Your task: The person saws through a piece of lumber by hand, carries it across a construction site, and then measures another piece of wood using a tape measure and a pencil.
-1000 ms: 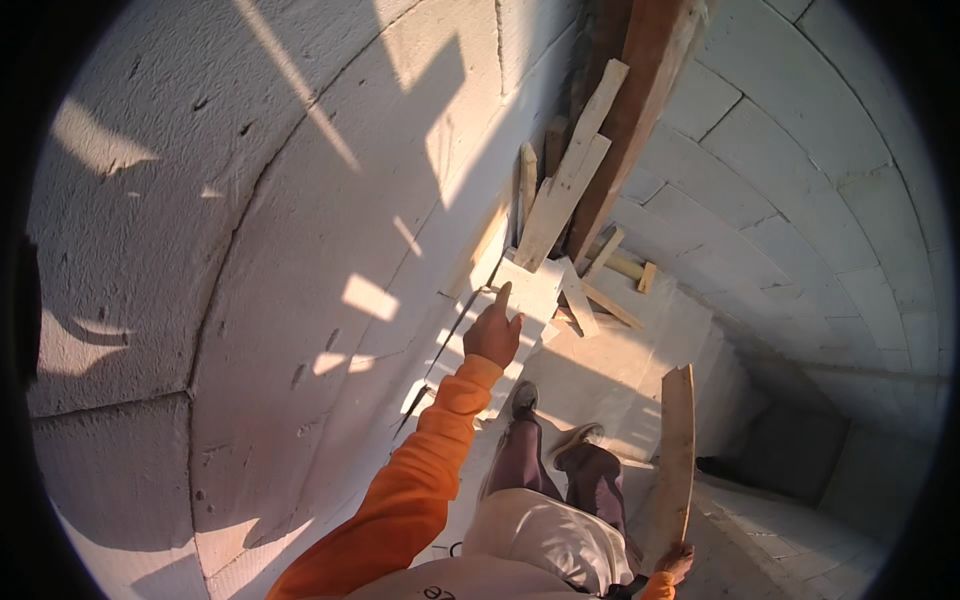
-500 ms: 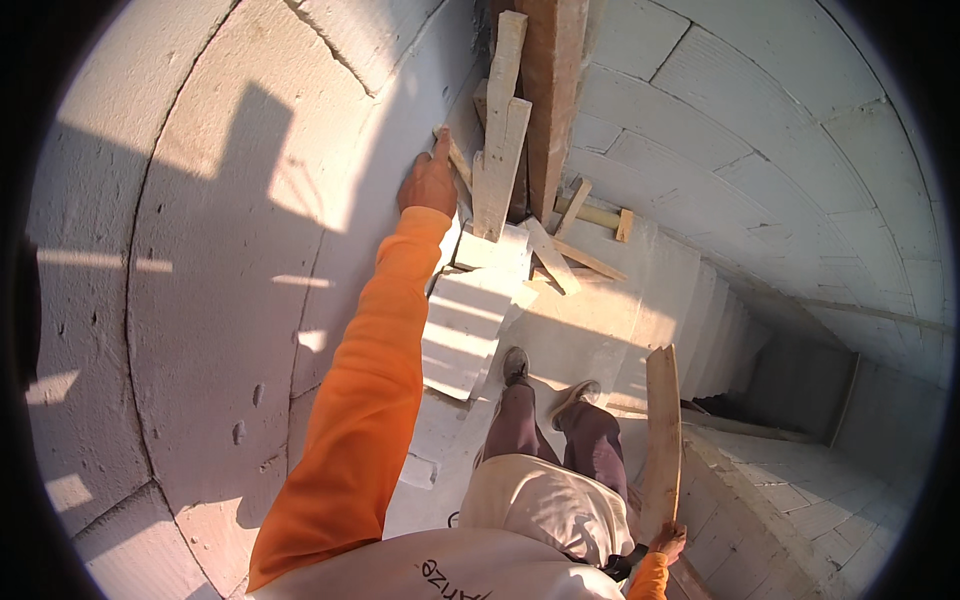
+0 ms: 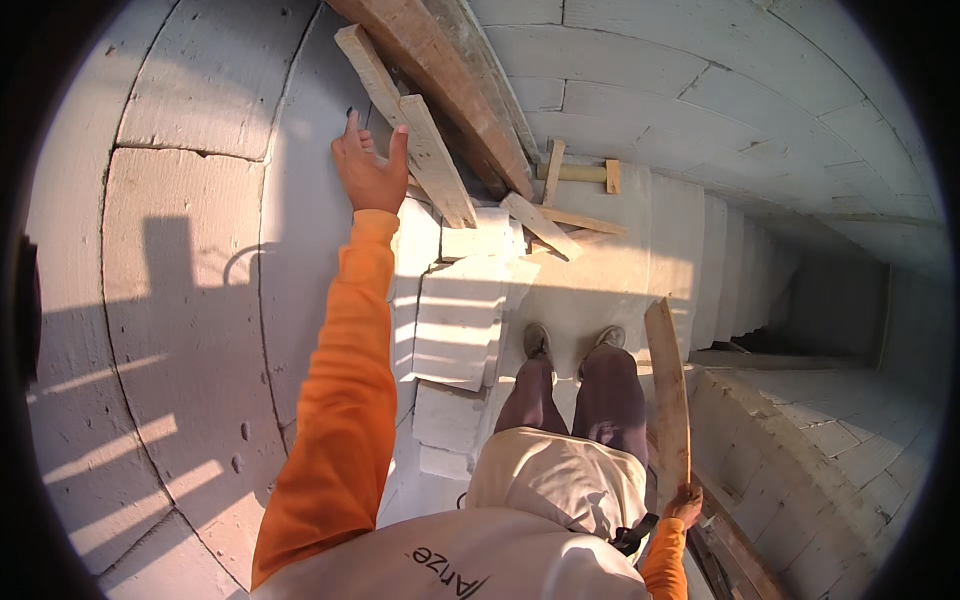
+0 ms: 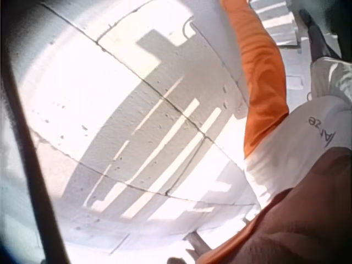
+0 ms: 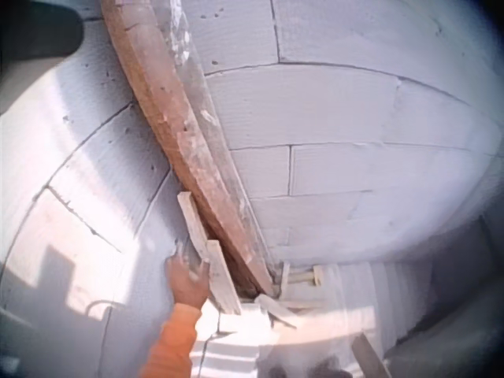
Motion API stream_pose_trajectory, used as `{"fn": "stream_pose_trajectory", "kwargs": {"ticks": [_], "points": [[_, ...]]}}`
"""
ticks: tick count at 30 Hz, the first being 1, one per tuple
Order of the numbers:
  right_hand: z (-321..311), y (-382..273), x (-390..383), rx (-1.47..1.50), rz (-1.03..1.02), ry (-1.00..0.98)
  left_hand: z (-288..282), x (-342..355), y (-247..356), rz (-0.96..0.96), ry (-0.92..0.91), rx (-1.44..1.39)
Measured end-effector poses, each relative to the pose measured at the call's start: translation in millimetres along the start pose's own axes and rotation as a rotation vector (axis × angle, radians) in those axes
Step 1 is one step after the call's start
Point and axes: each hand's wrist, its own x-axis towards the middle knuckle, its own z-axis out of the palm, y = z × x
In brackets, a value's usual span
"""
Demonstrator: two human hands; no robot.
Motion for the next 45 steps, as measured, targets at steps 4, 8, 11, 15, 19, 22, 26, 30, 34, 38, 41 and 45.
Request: {"fn": "stream_pose_trajectory", "kwargs": {"ticks": [4, 8, 11, 15, 19, 22, 26, 30, 34, 38, 41, 45], "points": [[1.3, -4.0, 12.8, -0.047, 0.002, -0.045, 30.9, 19.6, 21.9, 0.015, 0.112, 0.107], [0.5, -20.9, 32.1, -0.096, 0.058, -0.032, 32.6, 35.2, 14.2, -0.321, -0.148, -0.134], [5.7, -29.0, 52.0, -0.178, 0.114, -0.017, 21.9, -8.7, 21.9, -0.228, -0.063, -0.198], [-1.4, -44.4, 93.8, -0.220, 0.145, -0.178, -10.6, -79.2, 19.3, -0.028, 0.033, -0.230], [16.0, -21.1, 128.6, -0.424, 0.141, -0.068, -21.5, -121.4, 23.4, -0.208, 0.155, -0.378], [14.4, -37.2, 142.2, -0.381, 0.072, -0.105, -29.7, -135.8, 22.8, -0.227, 0.181, -0.253], [4.1, -69.8, 156.9, -0.321, 0.047, -0.200, -22.3, -142.5, 26.2, -0.234, 0.244, -0.233], [0.7, -93.2, 162.3, -0.340, -0.001, -0.190, -25.7, -132.9, 18.1, -0.190, 0.235, -0.059], [-0.5, -77.5, 172.4, -0.387, -0.080, -0.151, -26.1, -114.0, 25.1, -0.283, 0.317, -0.152], [6.9, -67.0, 176.3, -0.449, -0.086, -0.129, -37.5, -99.3, 36.1, -0.381, 0.408, -0.181], [4.7, -81.7, 175.6, -0.437, -0.068, -0.176, -43.5, -87.6, 61.9, -0.503, 0.524, -0.203], [15.2, -78.8, 184.8, -0.470, -0.069, -0.221, -50.8, -78.4, 80.8, -0.667, 0.610, -0.201]]}}
